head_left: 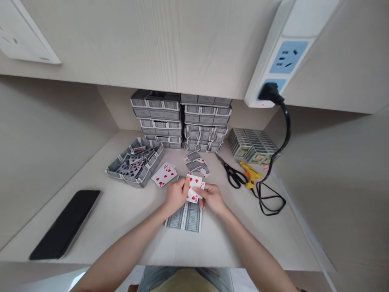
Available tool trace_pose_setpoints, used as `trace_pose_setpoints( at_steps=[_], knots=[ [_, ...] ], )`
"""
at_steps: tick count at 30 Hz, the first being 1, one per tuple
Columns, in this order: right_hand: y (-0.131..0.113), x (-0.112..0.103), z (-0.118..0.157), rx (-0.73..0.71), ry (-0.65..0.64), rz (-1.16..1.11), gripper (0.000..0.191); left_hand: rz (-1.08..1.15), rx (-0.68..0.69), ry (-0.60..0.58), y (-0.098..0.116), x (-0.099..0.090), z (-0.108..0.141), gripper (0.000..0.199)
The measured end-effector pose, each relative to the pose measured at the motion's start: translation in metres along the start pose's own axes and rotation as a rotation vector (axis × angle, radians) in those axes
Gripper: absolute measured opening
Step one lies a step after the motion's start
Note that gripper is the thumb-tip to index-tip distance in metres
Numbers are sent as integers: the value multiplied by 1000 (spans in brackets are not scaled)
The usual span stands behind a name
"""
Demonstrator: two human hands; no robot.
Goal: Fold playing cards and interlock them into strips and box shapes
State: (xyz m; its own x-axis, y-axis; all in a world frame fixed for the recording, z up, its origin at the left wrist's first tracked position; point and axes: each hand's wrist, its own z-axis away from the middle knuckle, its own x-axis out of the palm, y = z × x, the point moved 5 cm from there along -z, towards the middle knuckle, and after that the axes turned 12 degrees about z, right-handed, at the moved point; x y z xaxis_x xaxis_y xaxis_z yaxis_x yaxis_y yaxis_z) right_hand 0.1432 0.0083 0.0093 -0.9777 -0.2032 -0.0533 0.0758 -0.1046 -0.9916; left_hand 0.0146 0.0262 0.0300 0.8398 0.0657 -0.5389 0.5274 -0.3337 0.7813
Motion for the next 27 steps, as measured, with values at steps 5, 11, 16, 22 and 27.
trace_pose_setpoints(
  at_steps=[5, 11, 16, 22, 27],
  knots=[
    [3, 3, -1, 3, 35, 32, 33, -53, 37, 51, 1, -4, -1, 44],
    [-8, -1, -3, -118, -2, 158, 30, -79, 42, 65, 0, -8, -5, 46],
    [-18, -5, -1, -199, -77, 94, 30, -17, -2, 76, -4, -9, -7, 43],
    [-7, -2, -3, -148, -24, -40, 29, -20, -26, 87, -5, -5, -7, 40],
    [4, -9, -8, -163, 146, 211, 28, -81, 13, 55, 1, 3, -2, 36]
  ],
)
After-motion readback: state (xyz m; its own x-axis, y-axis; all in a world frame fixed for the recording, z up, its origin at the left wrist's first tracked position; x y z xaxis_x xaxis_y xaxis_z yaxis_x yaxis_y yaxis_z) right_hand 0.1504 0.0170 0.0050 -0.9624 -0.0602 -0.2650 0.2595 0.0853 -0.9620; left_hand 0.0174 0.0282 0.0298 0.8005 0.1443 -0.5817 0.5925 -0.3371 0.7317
